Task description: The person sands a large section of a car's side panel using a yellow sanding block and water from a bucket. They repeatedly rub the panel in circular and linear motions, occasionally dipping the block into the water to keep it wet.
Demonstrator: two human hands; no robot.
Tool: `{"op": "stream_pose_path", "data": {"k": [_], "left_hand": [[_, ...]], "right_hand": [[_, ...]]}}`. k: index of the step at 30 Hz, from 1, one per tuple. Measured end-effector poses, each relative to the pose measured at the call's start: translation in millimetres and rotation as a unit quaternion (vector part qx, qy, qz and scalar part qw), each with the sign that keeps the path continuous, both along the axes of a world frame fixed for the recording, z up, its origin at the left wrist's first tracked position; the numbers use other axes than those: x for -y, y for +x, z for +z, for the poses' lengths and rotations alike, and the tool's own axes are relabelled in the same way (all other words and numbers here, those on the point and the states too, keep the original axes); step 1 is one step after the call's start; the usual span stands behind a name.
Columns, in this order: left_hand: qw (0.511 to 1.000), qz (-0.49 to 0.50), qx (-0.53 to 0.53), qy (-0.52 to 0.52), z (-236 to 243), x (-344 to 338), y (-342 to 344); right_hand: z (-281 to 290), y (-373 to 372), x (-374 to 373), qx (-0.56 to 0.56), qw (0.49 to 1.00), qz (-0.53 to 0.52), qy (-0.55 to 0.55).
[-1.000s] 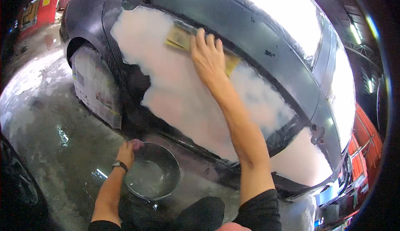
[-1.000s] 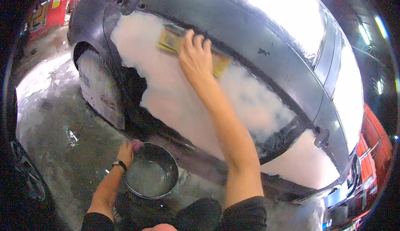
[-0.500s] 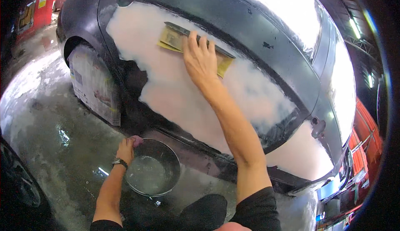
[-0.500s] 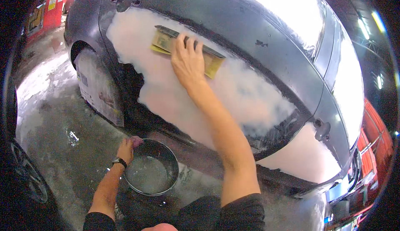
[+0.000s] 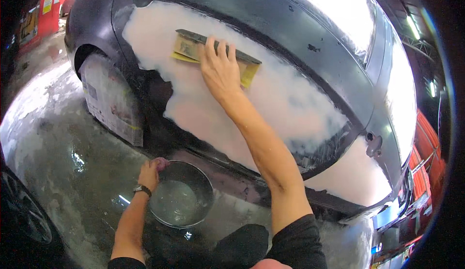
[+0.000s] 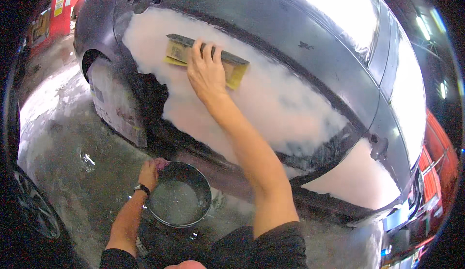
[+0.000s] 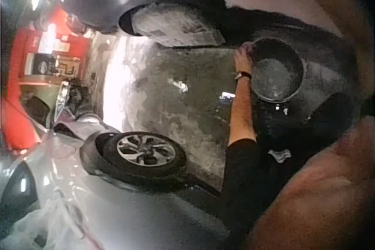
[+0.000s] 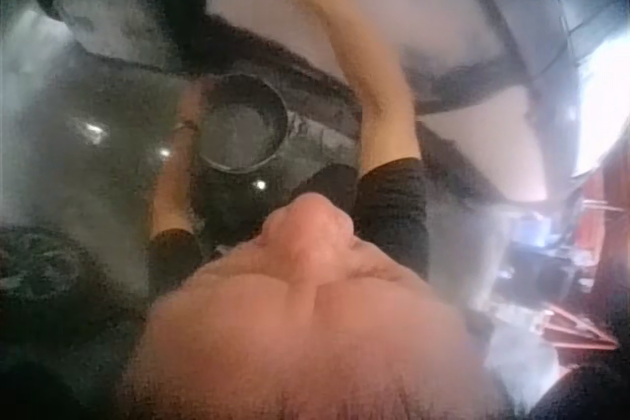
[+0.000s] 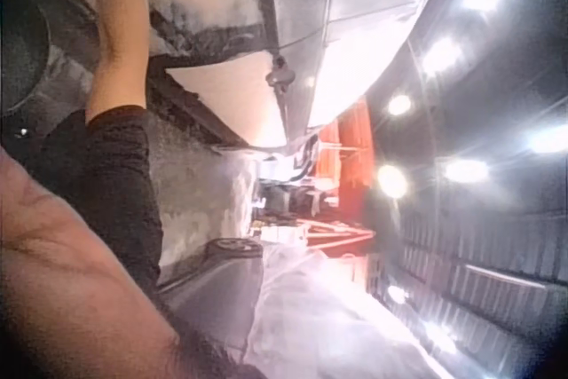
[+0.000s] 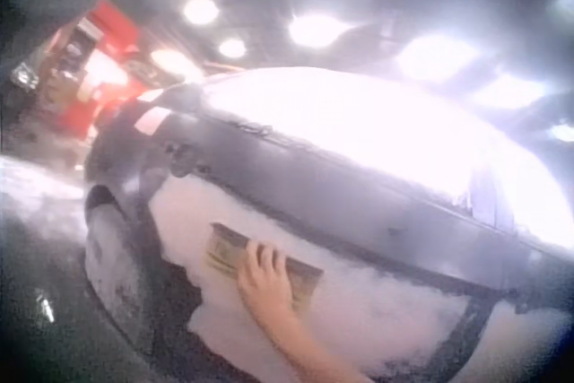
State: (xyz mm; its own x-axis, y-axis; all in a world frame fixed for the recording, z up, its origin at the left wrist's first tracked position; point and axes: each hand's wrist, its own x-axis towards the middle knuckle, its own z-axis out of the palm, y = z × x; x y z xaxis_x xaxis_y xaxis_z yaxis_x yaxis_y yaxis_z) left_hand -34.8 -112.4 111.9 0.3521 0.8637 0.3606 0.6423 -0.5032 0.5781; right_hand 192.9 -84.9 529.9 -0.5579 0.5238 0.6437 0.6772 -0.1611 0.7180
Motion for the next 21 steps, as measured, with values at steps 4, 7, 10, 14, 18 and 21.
{"op": "stream_pose_path", "data": {"k": [4,7,10,14,18,21], "left_hand": [[1.0,-0.017,0.013,-0.011,18,8,1],[1.0,-0.011,0.012,-0.007,9,2,6],[0.999,0.008,-0.008,0.035,1,0,-1],[1.0,-0.001,-0.024,0.005,1,4,-2],[1.0,-0.015,-0.012,0.002,-6,3,3],[1.0,-0.016,-0.019,0.001,-7,0,0]], "right_hand": [[-53,73,84,0.005,0.999,0.015,-0.036],[-41,88,103,0.037,0.998,-0.014,-0.052],[26,48,45,0.039,0.999,-0.024,-0.002],[47,30,21,0.023,0.999,-0.044,0.007],[-25,93,105,0.063,0.997,-0.029,-0.026],[-12,85,94,0.071,0.997,-0.019,-0.012]]}}
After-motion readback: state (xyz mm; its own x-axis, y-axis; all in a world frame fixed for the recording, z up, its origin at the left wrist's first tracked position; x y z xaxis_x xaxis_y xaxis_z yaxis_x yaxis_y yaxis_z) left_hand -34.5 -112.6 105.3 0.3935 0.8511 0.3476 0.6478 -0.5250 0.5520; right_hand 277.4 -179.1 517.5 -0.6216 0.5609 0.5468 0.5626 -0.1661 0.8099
